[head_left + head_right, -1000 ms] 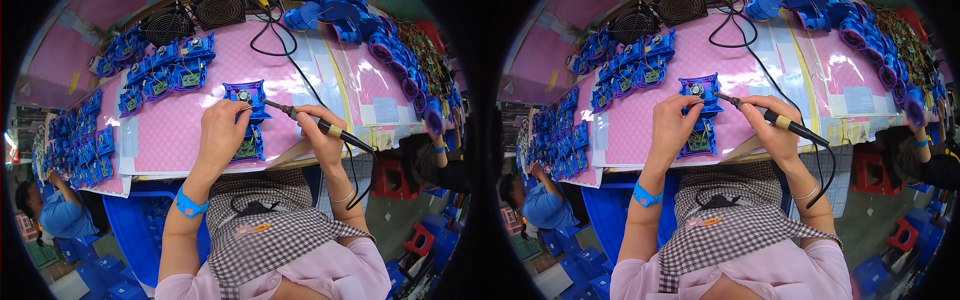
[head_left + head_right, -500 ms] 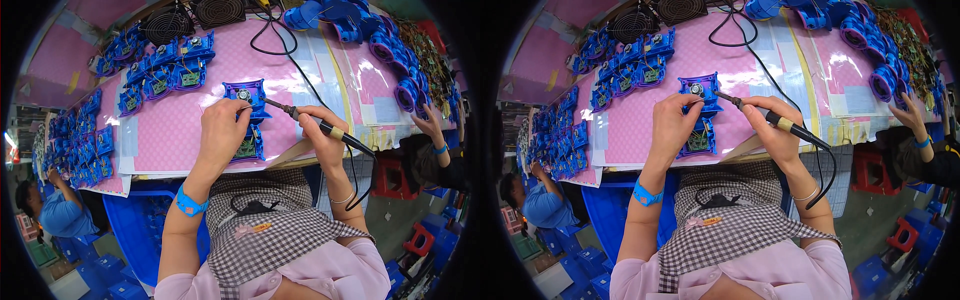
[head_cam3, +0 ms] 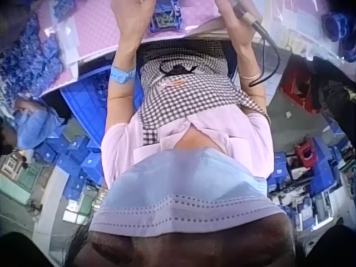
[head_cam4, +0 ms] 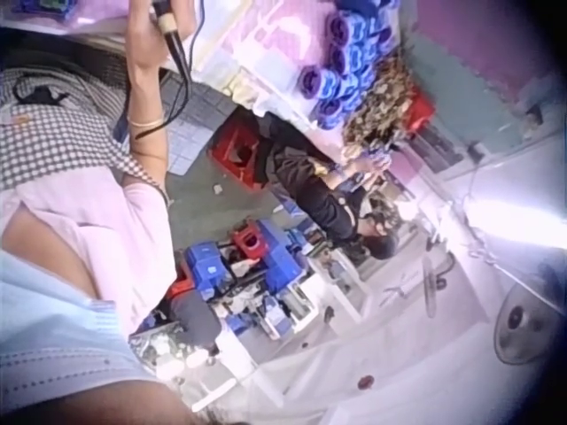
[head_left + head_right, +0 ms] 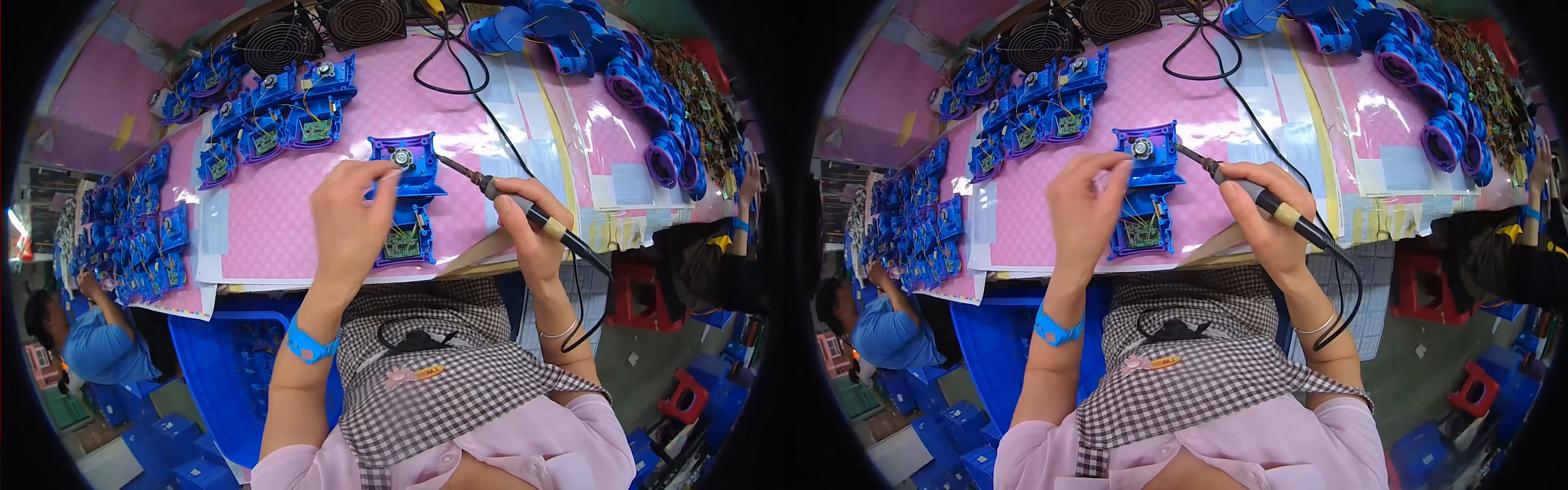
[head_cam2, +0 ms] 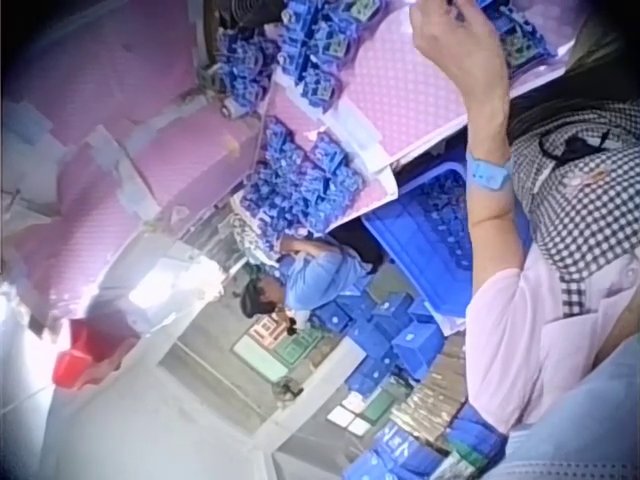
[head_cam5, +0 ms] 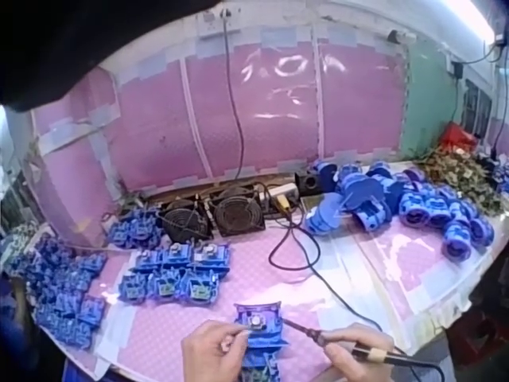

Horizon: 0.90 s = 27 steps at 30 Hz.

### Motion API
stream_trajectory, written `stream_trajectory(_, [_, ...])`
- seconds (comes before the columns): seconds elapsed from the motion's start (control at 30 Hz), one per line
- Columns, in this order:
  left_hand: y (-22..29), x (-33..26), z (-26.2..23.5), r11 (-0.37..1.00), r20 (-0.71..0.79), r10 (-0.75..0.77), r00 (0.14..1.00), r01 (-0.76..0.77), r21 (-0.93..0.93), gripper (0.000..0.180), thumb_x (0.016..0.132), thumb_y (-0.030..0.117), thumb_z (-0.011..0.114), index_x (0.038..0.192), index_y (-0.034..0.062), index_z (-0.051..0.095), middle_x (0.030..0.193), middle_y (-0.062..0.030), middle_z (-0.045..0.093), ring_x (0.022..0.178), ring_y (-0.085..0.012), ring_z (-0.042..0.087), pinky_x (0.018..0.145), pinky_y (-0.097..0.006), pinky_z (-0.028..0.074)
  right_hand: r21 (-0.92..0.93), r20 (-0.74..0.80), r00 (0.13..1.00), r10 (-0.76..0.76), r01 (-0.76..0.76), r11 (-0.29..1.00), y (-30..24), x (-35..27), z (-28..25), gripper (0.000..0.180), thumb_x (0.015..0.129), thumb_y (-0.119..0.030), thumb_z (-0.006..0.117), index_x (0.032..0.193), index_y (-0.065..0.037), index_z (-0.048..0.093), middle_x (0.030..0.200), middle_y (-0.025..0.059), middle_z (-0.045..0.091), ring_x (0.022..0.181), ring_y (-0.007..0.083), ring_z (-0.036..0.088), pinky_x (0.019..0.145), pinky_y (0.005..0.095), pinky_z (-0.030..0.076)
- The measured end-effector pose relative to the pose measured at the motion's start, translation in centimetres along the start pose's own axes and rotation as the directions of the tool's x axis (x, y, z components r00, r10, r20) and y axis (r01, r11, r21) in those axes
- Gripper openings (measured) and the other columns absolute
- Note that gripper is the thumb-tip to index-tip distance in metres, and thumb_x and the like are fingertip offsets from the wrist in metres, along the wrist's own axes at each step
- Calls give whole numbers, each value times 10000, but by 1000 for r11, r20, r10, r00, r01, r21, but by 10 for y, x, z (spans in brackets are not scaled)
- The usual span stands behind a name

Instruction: Soldering wires onto small blue electronic fans and circuit boards at a factory workstation.

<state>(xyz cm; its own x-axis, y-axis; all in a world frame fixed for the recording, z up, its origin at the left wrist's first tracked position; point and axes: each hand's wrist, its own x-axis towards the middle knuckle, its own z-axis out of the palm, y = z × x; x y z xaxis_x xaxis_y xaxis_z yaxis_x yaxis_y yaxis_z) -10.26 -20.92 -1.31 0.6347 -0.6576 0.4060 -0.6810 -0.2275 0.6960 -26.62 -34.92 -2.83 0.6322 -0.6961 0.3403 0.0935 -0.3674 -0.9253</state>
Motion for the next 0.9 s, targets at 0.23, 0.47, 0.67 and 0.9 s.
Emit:
stream_trajectory(0.23, [-14, -5, 0, 973, -113, -223, 968, 214, -85, 139, 788, 59, 711, 905, -12, 690, 761, -57, 687, 551, -51, 537, 504, -235, 420, 60, 65, 998, 19, -23, 998, -4, 1, 10, 159, 833, -34, 629, 962, 46, 678, 798, 98, 661, 631, 102, 602, 562, 203, 469])
stream_trajectory(0.47, [-4, -3, 3, 976, -23, -219, 975, 219, -22, 119, 780, 68, 657, 861, -6, 702, 801, -139, 686, 693, -238, 663, 635, -332, 508, 50, 91, 995, 36, -41, 998, -3, 3, 18, 160, 851, -59, 649, 978, 32, 685, 770, 78, 665, 610, 86, 595, 550, 187, 461])
stream_trajectory(0.67, [-12, -5, 8, 985, -43, -171, 984, 170, -28, 109, 774, 56, 691, 868, 10, 721, 744, -60, 670, 553, -78, 499, 503, -252, 384, 66, 87, 996, 10, -16, 998, 2, 5, 22, 157, 852, -54, 649, 978, 32, 685, 765, 77, 663, 601, 84, 593, 544, 181, 461])
stream_trajectory(0.9, [-13, -7, 8, 985, -35, -170, 985, 169, -29, 111, 774, 56, 691, 871, 12, 720, 744, -57, 667, 543, -77, 485, 492, -252, 367, 49, 104, 995, 0, -5, 999, -2, 5, 23, 139, 837, -37, 653, 954, 28, 688, 765, 73, 658, 592, 81, 580, 533, 185, 437])
